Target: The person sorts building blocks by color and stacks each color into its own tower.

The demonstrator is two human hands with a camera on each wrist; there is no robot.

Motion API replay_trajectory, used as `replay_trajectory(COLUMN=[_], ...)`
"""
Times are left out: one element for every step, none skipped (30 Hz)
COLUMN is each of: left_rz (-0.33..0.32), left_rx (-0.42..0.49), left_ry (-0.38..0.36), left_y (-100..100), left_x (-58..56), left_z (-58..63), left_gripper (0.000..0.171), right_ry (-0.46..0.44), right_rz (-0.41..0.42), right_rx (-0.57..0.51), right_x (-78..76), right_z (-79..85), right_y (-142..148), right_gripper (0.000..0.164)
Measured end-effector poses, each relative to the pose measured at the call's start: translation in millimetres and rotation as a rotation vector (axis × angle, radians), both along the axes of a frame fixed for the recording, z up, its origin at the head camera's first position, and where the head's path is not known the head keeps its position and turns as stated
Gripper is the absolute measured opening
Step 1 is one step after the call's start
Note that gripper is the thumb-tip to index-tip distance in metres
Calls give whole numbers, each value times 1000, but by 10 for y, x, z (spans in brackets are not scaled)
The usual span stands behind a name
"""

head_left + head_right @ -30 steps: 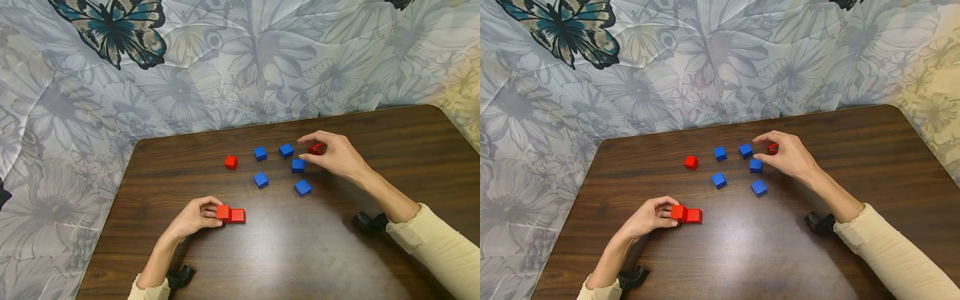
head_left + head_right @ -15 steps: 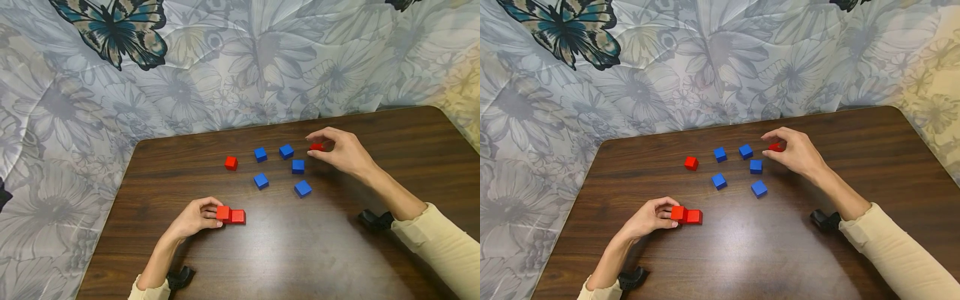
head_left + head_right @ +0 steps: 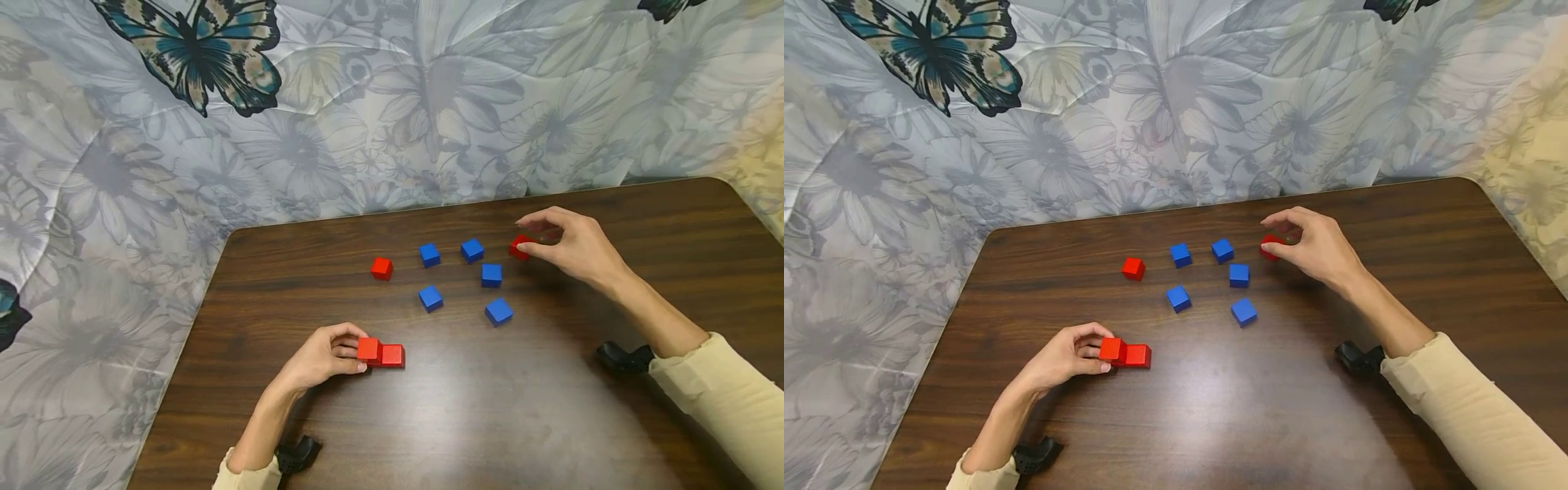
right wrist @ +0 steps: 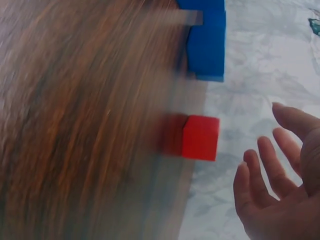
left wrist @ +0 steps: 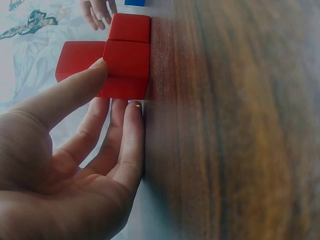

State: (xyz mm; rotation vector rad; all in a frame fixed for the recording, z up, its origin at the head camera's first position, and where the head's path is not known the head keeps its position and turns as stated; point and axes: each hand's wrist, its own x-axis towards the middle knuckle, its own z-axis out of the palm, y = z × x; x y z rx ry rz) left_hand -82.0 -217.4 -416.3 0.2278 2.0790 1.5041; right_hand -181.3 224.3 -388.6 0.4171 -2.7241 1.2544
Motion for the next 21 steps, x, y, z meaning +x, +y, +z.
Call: replay_trajectory(left_rz=[0, 1, 2, 2, 4, 2, 1, -1, -3, -3, -3, -3, -2, -2, -1, -1, -1, -1, -1, -1, -1], left_rx=[0, -3, -5, -7, -8, -10, -12, -12, -9, -7, -5, -4, -3, -2, -2, -1, -2, -1, 0, 1, 1], left_ry=[1, 3, 4, 5, 5, 6, 9, 9, 9, 7, 7, 7, 7, 5, 3, 2, 1, 1, 1, 0, 1], left_y=[4, 6, 7, 5, 3, 1, 1, 2, 3, 6, 7, 8, 10, 11, 13, 14, 16, 17, 19, 20, 22], left_x=[-3, -5, -5, -5, -5, -5, -6, -6, -7, -8, -9, -9, -7, -6, -5, -4, -4, -4, -4, -5, -6], left_z=[-1, -5, -4, -2, 1, 1, 1, 0, 0, -2, -4, -7, -8, -10, -12, -15, -18, -18, -17, -16, -15], left_gripper=[41, 41, 41, 40, 41, 41, 41, 41, 41, 41, 41, 41, 41, 41, 41, 41, 41, 41, 41, 41, 41], right_ry=[3, 5, 7, 6, 4, 0, -9, -18, -30, -44, -61, -74, -86, -93, -100, -102, -106, -107, -111, -118, -126], right_rz=[0, -1, 0, 2, 2, 1, -3, -7, -13, -18, -24, -29, -31, -34, -36, -37, -38, -39, -40, -40, -41], right_rx=[-3, -6, -6, -9, -12, -14, -17, -20, -20, -17, -10, 0, 9, 20, 31, 41, 45, 48, 48, 49, 50], right_x=[-7, -14, -20, -27, -35, -42, -45, -48, -51, -54, -57, -58, -60, -64, -67, -72, -75, -80, -86, -91, -95], right_z=[-8, -16, -23, -32, -43, -53, -62, -73, -78, -85, -93, -98, -105, -111, -117, -128, -135, -142, -149, -155, -160], right_y=[14, 24, 31, 38, 44, 51, 57, 64, 71, 79, 84, 89, 92, 95, 96, 100, 101, 103, 105, 108, 110], right_gripper=[35, 35, 35, 36, 36, 37, 37, 38, 39, 40, 42, 43, 44, 45, 45, 45, 45, 45, 45, 45, 45])
